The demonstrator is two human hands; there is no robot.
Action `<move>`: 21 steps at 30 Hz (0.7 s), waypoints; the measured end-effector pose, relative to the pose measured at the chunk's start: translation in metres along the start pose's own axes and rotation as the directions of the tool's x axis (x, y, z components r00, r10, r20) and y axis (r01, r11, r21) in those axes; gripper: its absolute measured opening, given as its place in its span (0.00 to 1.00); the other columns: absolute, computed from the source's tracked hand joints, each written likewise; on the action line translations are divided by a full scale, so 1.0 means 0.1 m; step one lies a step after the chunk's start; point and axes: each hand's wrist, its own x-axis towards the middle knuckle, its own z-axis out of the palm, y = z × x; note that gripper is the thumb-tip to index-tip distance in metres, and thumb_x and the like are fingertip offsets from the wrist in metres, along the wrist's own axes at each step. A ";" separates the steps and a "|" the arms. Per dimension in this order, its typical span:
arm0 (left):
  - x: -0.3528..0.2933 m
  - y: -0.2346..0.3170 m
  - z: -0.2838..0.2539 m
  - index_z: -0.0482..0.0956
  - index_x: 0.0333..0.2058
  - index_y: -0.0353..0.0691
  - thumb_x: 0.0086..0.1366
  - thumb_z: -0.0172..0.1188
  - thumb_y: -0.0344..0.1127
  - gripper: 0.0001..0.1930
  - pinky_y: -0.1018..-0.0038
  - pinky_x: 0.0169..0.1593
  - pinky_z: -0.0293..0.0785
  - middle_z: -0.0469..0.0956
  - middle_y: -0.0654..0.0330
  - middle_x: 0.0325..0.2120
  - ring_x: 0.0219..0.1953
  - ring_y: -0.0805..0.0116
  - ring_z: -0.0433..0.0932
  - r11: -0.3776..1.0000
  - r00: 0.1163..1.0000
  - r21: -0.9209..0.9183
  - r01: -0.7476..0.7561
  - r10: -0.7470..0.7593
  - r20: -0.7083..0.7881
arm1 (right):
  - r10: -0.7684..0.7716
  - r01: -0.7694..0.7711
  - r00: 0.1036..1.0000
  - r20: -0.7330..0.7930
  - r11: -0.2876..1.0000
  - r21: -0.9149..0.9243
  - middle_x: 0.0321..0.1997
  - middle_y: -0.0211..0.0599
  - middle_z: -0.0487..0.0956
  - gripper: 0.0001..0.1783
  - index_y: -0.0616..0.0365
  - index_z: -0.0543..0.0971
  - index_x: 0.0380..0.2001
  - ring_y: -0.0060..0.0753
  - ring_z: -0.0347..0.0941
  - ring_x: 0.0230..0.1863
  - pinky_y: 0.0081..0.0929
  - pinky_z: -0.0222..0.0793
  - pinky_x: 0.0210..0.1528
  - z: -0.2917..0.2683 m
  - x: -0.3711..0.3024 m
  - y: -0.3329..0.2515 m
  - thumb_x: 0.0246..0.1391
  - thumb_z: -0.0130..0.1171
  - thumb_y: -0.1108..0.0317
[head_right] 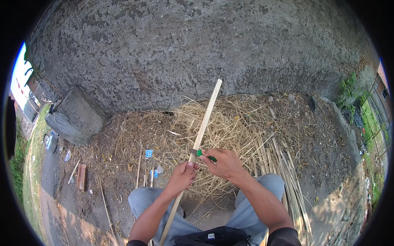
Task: The person splits a bamboo stick with a metal blade and then scrapes down the bamboo strip using a utility knife.
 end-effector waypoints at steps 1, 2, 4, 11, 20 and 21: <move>0.00 -0.01 0.00 0.70 0.37 0.38 0.75 0.40 0.44 0.16 0.81 0.14 0.53 0.60 0.71 0.15 0.14 0.84 0.56 1.000 1.000 0.019 -0.011 0.011 -0.020 | 0.001 -0.001 1.000 0.000 1.000 0.003 0.31 0.44 0.83 0.09 0.60 0.82 0.30 0.42 0.80 0.27 0.31 0.75 0.29 0.00 0.00 -0.01 0.51 0.65 0.64; 0.00 -0.02 0.00 0.71 0.36 0.38 0.75 0.40 0.44 0.16 0.82 0.14 0.53 0.60 0.71 0.16 0.14 0.83 0.56 0.999 0.999 0.038 -0.021 0.022 -0.039 | -0.005 0.005 1.000 -0.004 1.000 -0.019 0.31 0.42 0.83 0.09 0.59 0.82 0.29 0.42 0.80 0.27 0.31 0.75 0.28 0.00 0.01 -0.01 0.51 0.65 0.64; 0.00 -0.05 -0.02 0.72 0.36 0.35 0.74 0.41 0.43 0.17 0.77 0.19 0.59 0.64 0.67 0.16 0.17 0.80 0.60 0.996 0.997 0.085 -0.028 0.033 -0.065 | -0.009 0.009 1.000 -0.008 0.999 -0.040 0.31 0.41 0.83 0.09 0.58 0.82 0.29 0.41 0.80 0.27 0.32 0.75 0.28 0.02 0.00 -0.03 0.51 0.65 0.63; -0.07 -0.13 -0.03 0.71 0.33 0.33 0.74 0.41 0.42 0.18 0.68 0.25 0.67 0.70 0.57 0.16 0.17 0.67 0.71 0.816 0.931 0.531 -0.229 0.343 -0.125 | -0.088 0.079 0.994 -0.065 0.988 -0.135 0.27 0.33 0.82 0.08 0.52 0.82 0.28 0.37 0.78 0.23 0.30 0.71 0.21 0.08 -0.03 -0.06 0.50 0.66 0.61; -0.20 0.01 -0.10 0.70 0.30 0.33 0.74 0.41 0.42 0.19 0.67 0.25 0.66 0.69 0.55 0.14 0.17 0.65 0.71 0.788 0.967 0.607 -0.100 0.222 -0.128 | -0.126 0.106 0.979 -0.159 0.986 -0.128 0.25 0.32 0.81 0.07 0.50 0.83 0.29 0.36 0.75 0.17 0.30 0.66 0.15 0.18 -0.05 -0.07 0.50 0.65 0.61; -0.20 0.01 -0.09 0.70 0.30 0.33 0.74 0.41 0.42 0.19 0.67 0.25 0.66 0.69 0.55 0.14 0.17 0.65 0.71 0.787 0.967 0.609 -0.104 0.224 -0.124 | -0.139 0.120 0.978 -0.156 0.985 -0.124 0.25 0.33 0.81 0.08 0.50 0.83 0.32 0.38 0.75 0.17 0.32 0.67 0.15 0.19 -0.06 -0.04 0.51 0.64 0.60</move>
